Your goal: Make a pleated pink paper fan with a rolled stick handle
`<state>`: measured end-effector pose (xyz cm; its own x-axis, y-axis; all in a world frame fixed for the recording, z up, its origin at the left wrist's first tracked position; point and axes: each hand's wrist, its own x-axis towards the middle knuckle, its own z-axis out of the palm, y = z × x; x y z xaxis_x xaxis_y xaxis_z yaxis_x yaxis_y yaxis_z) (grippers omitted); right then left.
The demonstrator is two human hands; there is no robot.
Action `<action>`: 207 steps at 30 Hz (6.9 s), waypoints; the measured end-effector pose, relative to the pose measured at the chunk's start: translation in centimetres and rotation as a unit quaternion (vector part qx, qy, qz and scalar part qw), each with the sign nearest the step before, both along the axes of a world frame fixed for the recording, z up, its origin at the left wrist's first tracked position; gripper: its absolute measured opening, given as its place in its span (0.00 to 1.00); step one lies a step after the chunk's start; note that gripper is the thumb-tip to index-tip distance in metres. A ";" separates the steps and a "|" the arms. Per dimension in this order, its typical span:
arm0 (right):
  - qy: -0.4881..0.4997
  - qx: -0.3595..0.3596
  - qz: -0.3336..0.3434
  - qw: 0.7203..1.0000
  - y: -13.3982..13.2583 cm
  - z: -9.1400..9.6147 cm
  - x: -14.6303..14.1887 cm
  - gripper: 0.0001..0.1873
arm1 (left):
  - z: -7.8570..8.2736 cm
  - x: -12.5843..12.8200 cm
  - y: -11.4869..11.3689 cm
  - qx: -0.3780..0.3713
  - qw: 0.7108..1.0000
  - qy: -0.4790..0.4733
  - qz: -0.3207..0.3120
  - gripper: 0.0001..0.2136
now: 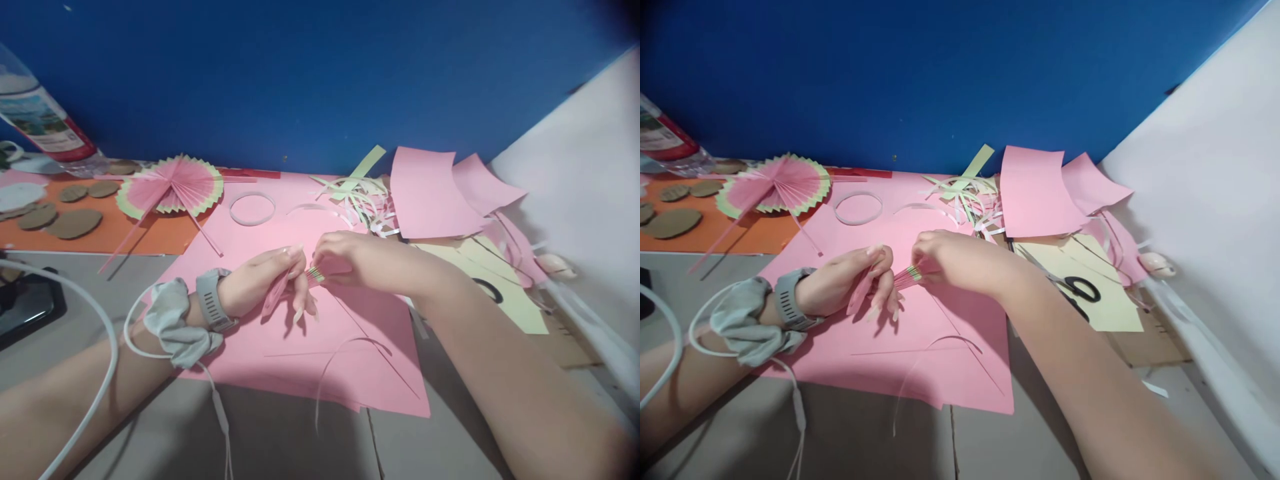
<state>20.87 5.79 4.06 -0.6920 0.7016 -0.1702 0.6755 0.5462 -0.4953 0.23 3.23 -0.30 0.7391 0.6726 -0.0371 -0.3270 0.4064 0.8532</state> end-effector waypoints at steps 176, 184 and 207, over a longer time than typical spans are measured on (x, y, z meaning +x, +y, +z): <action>0.339 -0.072 -0.071 0.935 0.1 -3.4 -2.1 0.05 | -0.5 -0.7 0.5 0.107 0.983 0.149 -0.024 0.32; 0.348 -0.071 -0.054 0.933 0.0 -3.4 -2.1 0.05 | -0.8 -0.8 0.8 0.034 0.990 0.117 -0.065 0.32; 0.333 -0.026 -0.069 0.940 -0.6 -2.9 -2.6 0.03 | -0.6 -0.9 0.8 0.004 0.989 0.134 -0.069 0.38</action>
